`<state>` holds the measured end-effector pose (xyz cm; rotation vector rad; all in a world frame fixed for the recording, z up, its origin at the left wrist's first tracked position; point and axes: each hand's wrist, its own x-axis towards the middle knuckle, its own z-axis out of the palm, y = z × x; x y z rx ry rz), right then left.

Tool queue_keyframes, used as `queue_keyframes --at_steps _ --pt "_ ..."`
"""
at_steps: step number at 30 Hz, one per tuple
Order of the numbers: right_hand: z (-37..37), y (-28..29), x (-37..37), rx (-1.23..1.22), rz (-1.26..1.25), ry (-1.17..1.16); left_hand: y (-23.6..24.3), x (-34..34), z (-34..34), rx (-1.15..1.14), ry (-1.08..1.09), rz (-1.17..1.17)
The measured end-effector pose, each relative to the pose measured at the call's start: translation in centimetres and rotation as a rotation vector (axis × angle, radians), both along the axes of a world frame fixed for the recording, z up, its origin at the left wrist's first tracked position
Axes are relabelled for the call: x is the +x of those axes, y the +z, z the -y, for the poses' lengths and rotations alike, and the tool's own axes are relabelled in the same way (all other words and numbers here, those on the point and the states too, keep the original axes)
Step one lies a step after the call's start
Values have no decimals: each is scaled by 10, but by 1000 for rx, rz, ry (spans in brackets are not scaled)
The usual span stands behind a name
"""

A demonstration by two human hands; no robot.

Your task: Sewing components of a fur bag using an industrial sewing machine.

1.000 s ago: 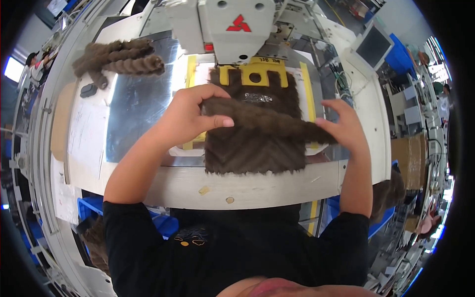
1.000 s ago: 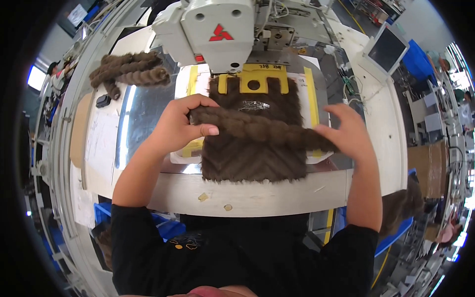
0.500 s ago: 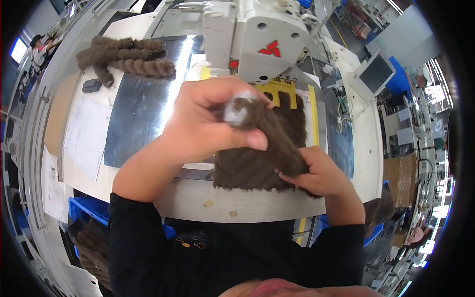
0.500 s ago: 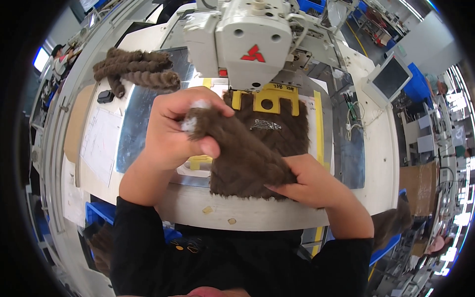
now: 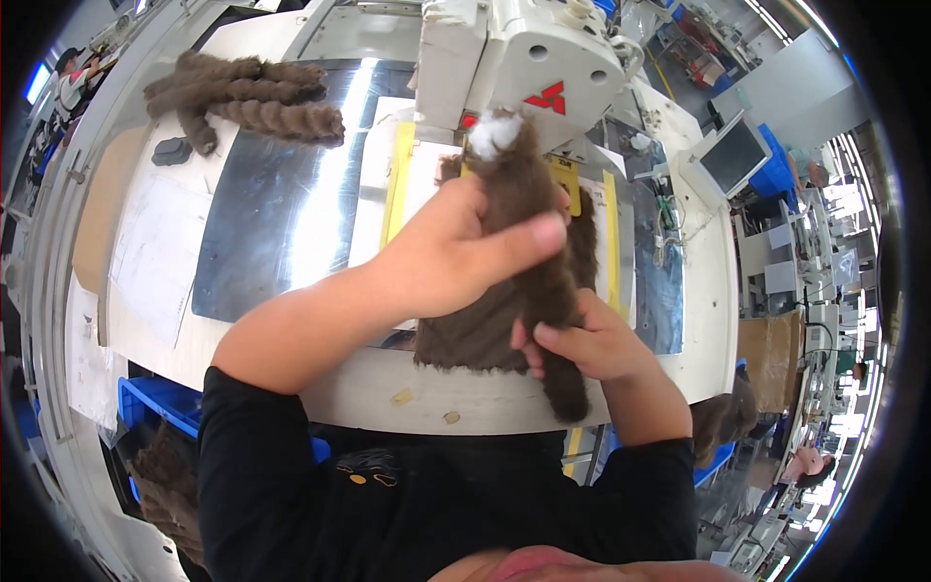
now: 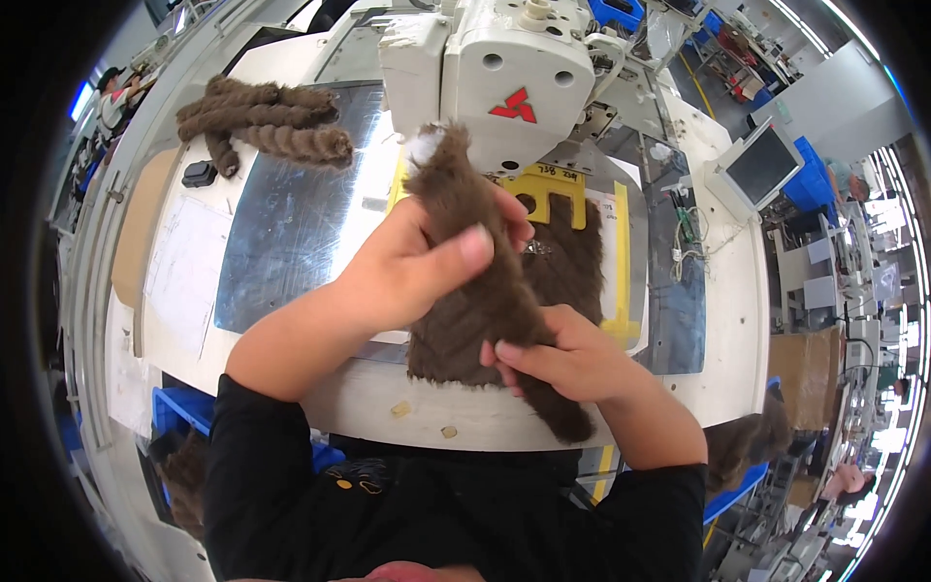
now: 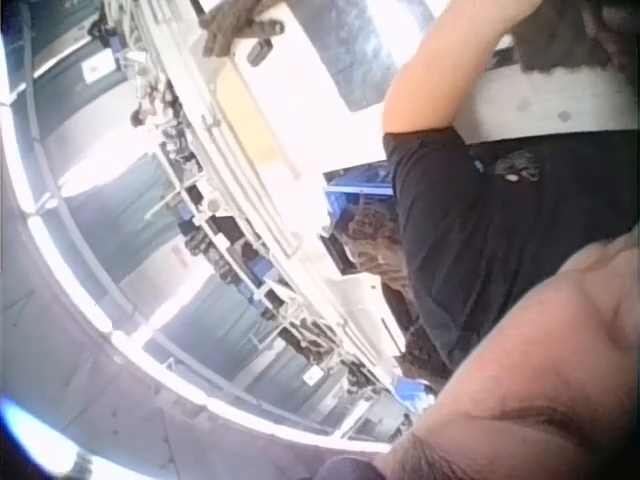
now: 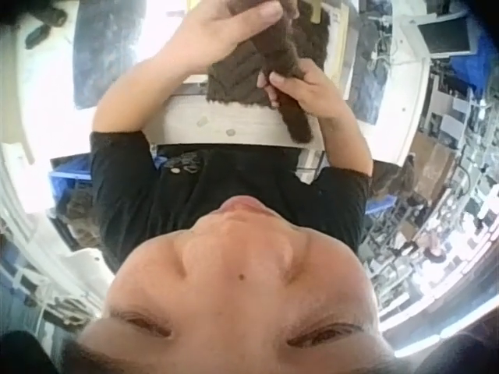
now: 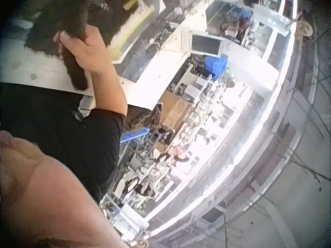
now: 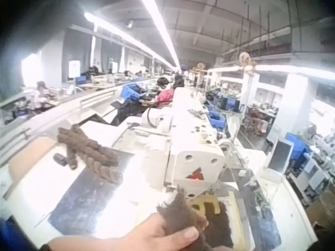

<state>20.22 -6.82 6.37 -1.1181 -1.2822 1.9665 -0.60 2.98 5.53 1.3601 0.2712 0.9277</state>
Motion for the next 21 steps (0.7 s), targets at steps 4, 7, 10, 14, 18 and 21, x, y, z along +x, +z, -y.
queue_keyframes --at_steps 4,7,10,14,18,21 --pt "-26 -22 -16 541 438 47 17 -8 1 -290 197 -19" --pt "-45 -8 -16 758 491 -81 15 -23 -15 216 473 -232" --pt "-52 3 -9 1002 407 -314 25 -32 -14 439 344 -447" --pt "-51 23 6 1354 407 -485 8 -23 -15 617 274 -684" --pt "-42 25 6 1525 632 -439 6 -13 -10 655 196 -774" --pt "-43 19 9 1497 670 -426 1 -6 -6 606 218 -768"
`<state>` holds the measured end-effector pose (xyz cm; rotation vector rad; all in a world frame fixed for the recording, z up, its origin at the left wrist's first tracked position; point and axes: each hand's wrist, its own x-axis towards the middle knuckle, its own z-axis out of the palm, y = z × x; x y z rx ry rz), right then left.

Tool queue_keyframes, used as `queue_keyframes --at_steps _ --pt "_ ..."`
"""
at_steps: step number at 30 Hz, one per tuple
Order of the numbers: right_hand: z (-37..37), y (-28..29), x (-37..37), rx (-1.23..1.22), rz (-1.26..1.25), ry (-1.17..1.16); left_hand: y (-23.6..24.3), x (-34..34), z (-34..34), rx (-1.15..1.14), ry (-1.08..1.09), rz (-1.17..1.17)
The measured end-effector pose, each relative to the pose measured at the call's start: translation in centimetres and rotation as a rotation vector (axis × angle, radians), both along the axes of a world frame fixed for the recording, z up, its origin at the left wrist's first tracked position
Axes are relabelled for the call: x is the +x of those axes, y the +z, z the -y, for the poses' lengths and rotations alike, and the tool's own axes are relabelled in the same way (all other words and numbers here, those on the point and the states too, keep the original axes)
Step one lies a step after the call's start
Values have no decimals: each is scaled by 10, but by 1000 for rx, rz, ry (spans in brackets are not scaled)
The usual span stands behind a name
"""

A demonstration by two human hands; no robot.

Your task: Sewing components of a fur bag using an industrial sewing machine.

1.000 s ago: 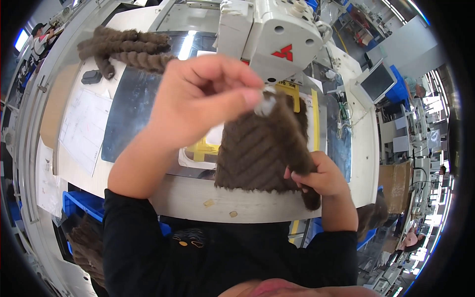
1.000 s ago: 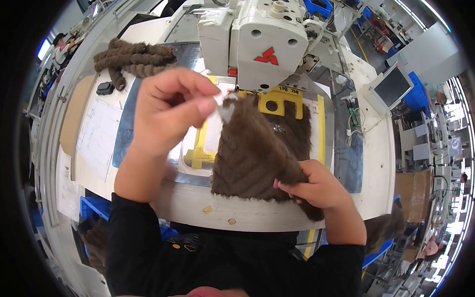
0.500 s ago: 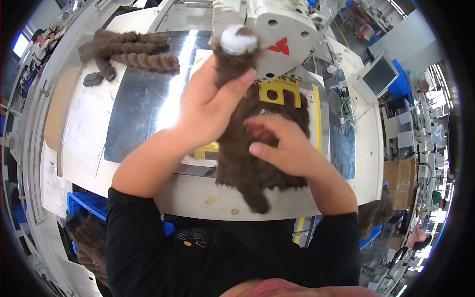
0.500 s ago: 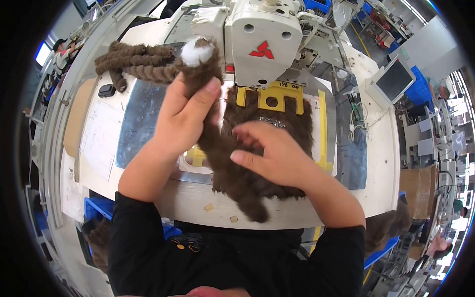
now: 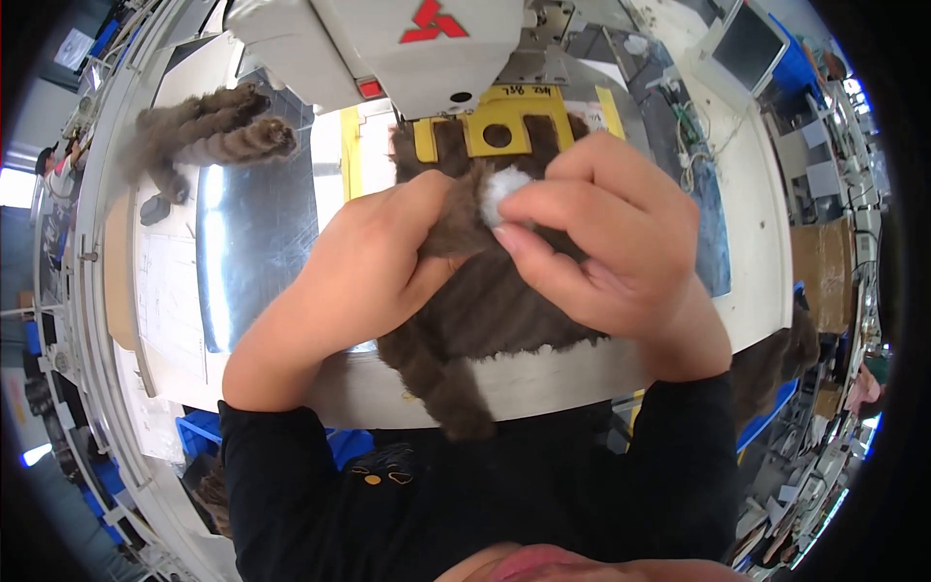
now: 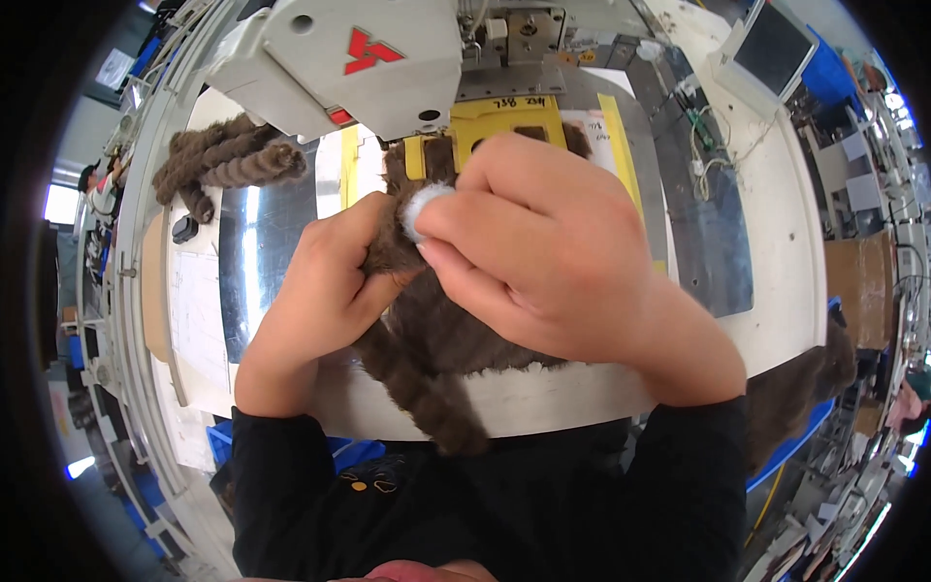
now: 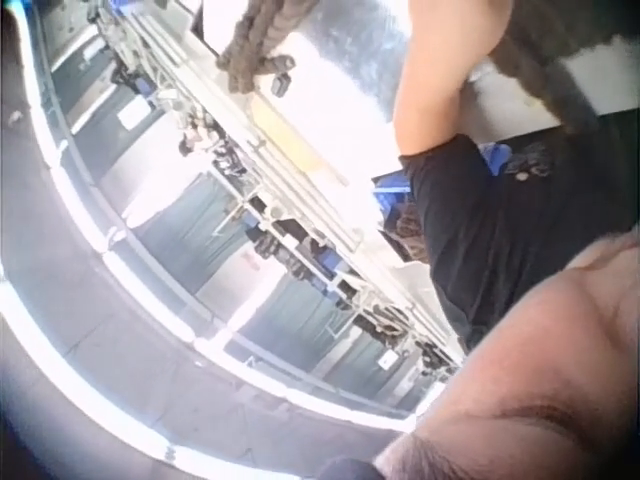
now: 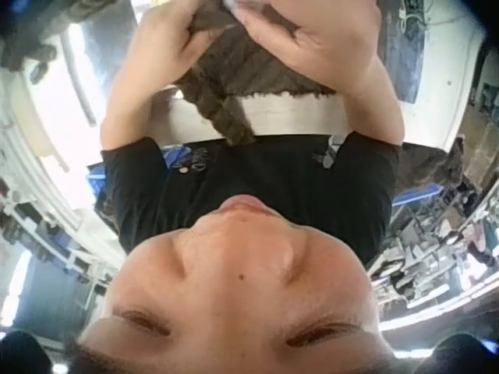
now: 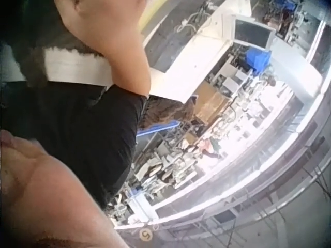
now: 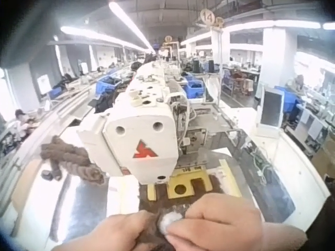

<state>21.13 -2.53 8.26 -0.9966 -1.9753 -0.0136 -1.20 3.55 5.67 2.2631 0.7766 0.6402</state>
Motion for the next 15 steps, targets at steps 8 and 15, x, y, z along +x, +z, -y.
queue_keyframes --at_steps 8,15 --pt "-1 -14 2 -202 -26 30 -8 5 3 46 -64 -118" --pt "3 -12 5 -355 181 -21 -6 6 5 67 -142 -212"
